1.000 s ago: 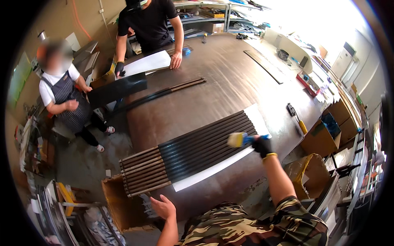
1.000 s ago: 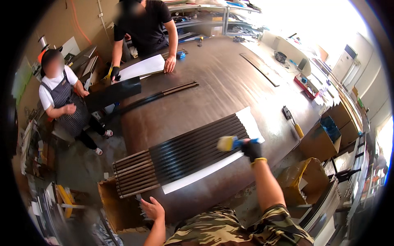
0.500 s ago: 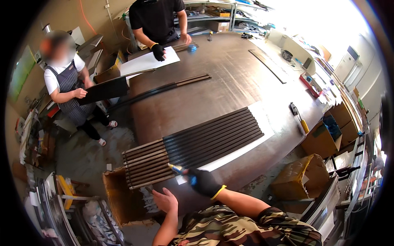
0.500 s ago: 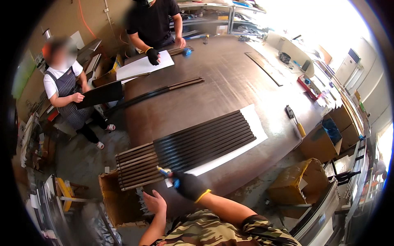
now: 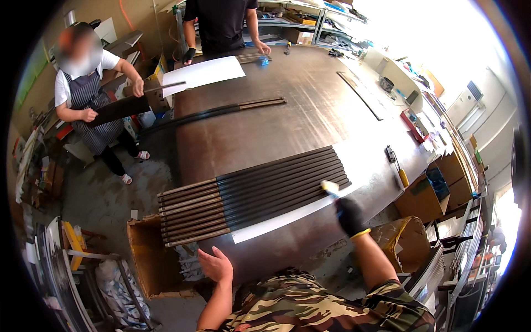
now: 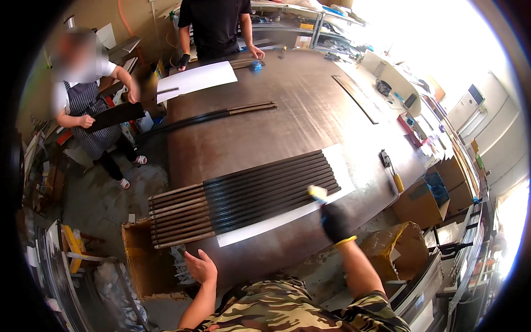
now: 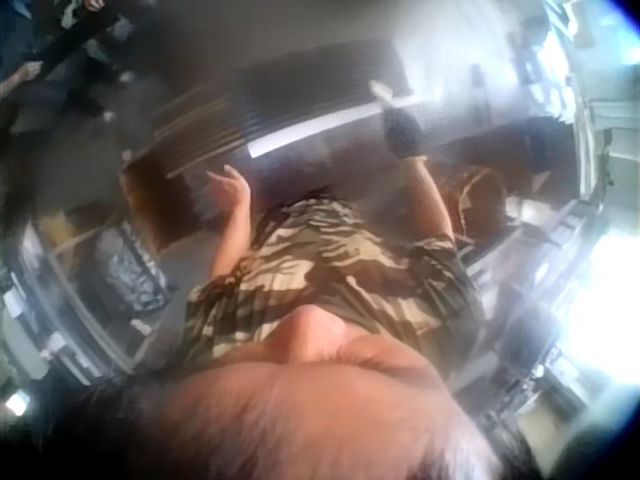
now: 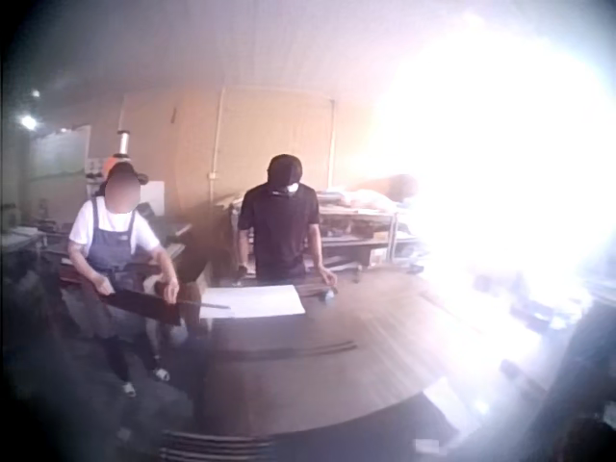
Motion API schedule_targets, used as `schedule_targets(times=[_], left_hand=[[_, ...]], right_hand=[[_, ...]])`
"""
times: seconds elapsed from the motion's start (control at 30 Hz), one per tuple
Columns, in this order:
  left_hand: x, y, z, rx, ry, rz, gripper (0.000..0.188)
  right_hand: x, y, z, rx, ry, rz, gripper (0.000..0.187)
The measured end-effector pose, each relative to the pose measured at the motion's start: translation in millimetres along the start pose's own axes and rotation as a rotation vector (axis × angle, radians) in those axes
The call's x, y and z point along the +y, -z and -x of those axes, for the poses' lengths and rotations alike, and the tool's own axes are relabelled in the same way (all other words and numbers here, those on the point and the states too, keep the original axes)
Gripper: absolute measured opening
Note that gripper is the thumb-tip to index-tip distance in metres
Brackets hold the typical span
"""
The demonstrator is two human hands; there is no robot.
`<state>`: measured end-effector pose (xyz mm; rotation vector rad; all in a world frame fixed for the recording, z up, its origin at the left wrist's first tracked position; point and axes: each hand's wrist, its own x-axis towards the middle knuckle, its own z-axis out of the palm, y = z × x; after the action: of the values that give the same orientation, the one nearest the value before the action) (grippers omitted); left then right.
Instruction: The person applies a dark coating to a bundle of wooden sticks using a brush, then stacks the coated sticks on a workbench. The person also handles a black plastic sheet and places it on the table.
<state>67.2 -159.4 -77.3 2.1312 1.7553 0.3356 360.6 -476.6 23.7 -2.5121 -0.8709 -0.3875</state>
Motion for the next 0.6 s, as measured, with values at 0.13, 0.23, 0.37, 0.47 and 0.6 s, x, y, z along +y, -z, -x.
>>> schedule_targets(times=[0.13,0.23,0.37,0.47,0.6], left_hand=[[-5,-7,0,0.082,-0.020,-0.047,0.059],[-10,-8,-3,0.082,-0.044,-0.003,0.059],[1,6,-1,0.005,-0.022,-0.034,0.060],[-1,4,-3,0.036,0.000,-0.019,0.060],[-1,-3,-2,0.018,0.007,-0.052,0.062]], right_hand=[[-123,-27,30,-0.322,0.282,-0.223,0.015],[-193,-46,36,-0.344,0.415,-0.416,0.021],[-220,-54,37,-0.382,-0.091,-0.944,0.024],[-168,-73,31,-0.262,-0.656,-1.539,0.022],[-5,-48,30,-0.002,-0.880,-1.319,0.024]])
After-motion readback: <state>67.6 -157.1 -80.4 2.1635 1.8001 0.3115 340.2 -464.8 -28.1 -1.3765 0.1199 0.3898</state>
